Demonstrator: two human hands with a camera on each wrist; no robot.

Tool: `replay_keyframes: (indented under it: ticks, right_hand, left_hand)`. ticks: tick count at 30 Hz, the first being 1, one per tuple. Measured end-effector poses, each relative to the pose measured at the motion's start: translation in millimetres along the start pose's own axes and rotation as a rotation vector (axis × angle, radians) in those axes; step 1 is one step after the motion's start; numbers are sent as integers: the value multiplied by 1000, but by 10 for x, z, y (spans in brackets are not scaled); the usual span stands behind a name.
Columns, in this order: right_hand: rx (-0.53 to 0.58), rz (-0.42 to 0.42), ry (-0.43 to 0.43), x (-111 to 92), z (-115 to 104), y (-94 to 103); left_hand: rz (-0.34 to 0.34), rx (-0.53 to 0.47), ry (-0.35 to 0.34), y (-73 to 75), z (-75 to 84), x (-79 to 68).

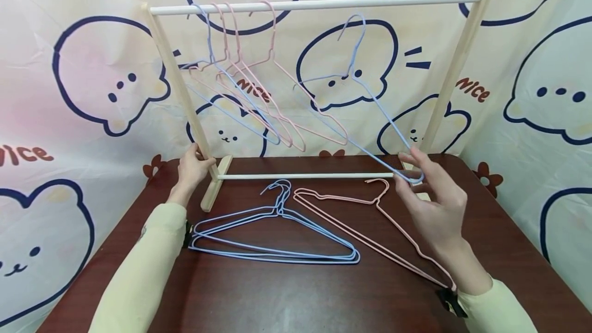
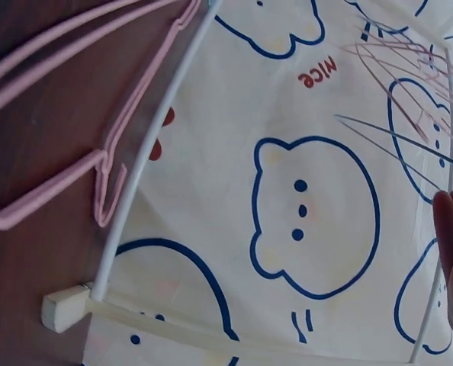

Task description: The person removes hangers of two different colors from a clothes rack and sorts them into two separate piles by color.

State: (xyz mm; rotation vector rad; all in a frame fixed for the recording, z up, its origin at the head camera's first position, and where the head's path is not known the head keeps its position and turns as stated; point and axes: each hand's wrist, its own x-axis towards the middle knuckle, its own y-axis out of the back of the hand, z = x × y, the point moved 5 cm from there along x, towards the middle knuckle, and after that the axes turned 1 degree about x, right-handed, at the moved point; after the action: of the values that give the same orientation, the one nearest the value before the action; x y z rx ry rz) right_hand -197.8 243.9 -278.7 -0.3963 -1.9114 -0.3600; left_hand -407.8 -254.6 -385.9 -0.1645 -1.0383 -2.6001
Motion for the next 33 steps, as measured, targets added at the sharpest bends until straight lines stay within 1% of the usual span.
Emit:
replay_keyframes:
  ticks: [5,7,13,15,20,22,30,33]
  right_hand:
    - [33,-100,-37,-131,9,-40]
    - [27,-134,-55,-195,28,-52]
    - [65,-207,-93,-373,62,-125]
    - [115,-220,-132,-419,64,-148]
    - [379,-214,-258,-520,90,-192]
    - [463,-207,-301,-563,110,-205]
    - [563,-218,-454,-719,148,-290]
    - [581,-235,-550,-786,145,-351]
  left_hand:
    - [4,1,2,-10,-10,11]
    - [1,-3,3,-9,-9,7]
    - [0,-10,3,-6,-7,-3]
    - [1,-11,3,-3,-5,-7]
    - [-1,-18,-5,1,5,-12]
    - [-2,-21,-8,1,9,-12]
    - [-7,-24,-10,-2,17,-15]
    - [-5,-11,-6,-5,11,-9]
